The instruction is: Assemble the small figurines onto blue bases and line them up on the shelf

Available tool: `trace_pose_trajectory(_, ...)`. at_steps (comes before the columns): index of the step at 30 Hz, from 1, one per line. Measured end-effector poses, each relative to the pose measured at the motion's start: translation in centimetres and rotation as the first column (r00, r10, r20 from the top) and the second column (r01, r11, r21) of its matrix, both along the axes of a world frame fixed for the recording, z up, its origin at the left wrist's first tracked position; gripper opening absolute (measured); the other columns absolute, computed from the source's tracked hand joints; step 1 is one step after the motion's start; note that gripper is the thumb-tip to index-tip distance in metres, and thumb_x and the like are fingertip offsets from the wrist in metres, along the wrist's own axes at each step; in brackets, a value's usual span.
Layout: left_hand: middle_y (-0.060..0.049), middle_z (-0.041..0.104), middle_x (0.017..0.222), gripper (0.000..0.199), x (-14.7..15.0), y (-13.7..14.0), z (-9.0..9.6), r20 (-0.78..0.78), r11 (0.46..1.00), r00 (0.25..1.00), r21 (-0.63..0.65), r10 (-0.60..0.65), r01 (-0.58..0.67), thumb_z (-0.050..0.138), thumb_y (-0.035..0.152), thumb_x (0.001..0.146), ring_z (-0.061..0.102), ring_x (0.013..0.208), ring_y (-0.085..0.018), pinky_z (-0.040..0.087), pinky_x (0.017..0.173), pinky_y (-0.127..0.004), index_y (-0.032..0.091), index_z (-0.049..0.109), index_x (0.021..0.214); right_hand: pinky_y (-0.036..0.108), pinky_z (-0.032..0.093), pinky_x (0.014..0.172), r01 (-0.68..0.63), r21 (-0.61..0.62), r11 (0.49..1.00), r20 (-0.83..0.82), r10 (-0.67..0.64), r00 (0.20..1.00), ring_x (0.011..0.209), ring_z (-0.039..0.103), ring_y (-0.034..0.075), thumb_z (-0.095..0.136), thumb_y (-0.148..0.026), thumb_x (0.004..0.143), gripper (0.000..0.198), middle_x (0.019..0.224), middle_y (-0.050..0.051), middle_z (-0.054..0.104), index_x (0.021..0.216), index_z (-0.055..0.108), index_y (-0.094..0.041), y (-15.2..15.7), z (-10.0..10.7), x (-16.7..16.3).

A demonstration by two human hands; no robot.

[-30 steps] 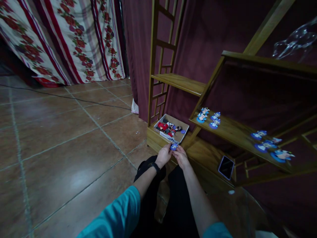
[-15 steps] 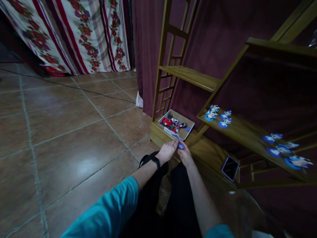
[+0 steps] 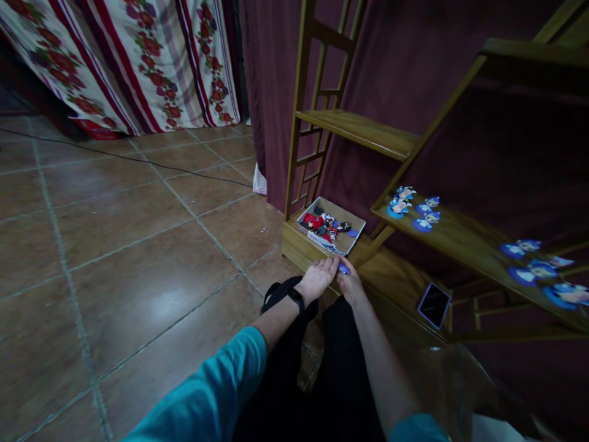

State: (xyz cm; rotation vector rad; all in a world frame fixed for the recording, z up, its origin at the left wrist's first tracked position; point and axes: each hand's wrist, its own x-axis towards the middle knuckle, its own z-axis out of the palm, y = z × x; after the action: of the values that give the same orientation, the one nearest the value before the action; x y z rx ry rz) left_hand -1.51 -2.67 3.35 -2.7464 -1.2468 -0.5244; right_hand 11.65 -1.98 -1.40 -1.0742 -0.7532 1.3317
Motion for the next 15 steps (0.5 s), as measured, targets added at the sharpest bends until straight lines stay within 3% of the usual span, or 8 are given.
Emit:
trace_pose_trajectory(5, -0.013, 0.052, 0.100, 0.046, 0.29, -0.29, -0.10, -0.025, 1.000, 0.999, 0.017, 0.025, -0.024, 0.032, 0.013, 0.085, 0.053, 0.090, -0.019, 0.041, 0.072, -0.030, 0.011, 0.025, 0.131, 0.018, 0.044, 0.058, 0.007, 0.016, 1.000, 0.007, -0.007, 1.000, 0.083, 0.058, 0.012, 0.056, -0.006, 0.051, 0.061, 0.106, -0.001, 0.061, 0.107, 0.057, -0.029, -0.18, -0.21, 0.22)
trace_pose_trajectory(11, -0.011, 0.052, 0.100, 0.046, 0.53, -0.73, -0.13, -0.043, 0.998, 0.998, 0.037, 0.045, -0.043, 0.032, 0.012, 0.085, 0.053, 0.091, -0.018, 0.041, 0.074, -0.029, 0.013, 0.025, 0.131, 0.016, 0.036, 0.046, -0.004, 0.013, 1.000, 0.045, 0.004, 0.999, 0.063, 0.055, 0.008, 0.055, -0.008, 0.051, 0.063, 0.100, -0.001, 0.063, 0.111, 0.055, -0.027, -0.39, -0.51, 0.69)
trace_pose_trajectory(15, -0.011, 0.052, 0.099, 0.045, 0.64, -0.89, -0.05, -0.070, 0.997, 0.996, 0.064, 0.051, -0.047, 0.033, 0.010, 0.084, 0.053, 0.088, -0.019, 0.041, 0.071, -0.029, 0.013, 0.027, 0.129, 0.017, 0.036, 0.046, -0.007, 0.012, 1.000, 0.074, 0.006, 0.997, 0.063, 0.055, 0.009, 0.055, -0.008, 0.052, 0.061, 0.100, -0.001, 0.064, 0.109, 0.056, -0.027, -0.51, -0.27, 0.64)
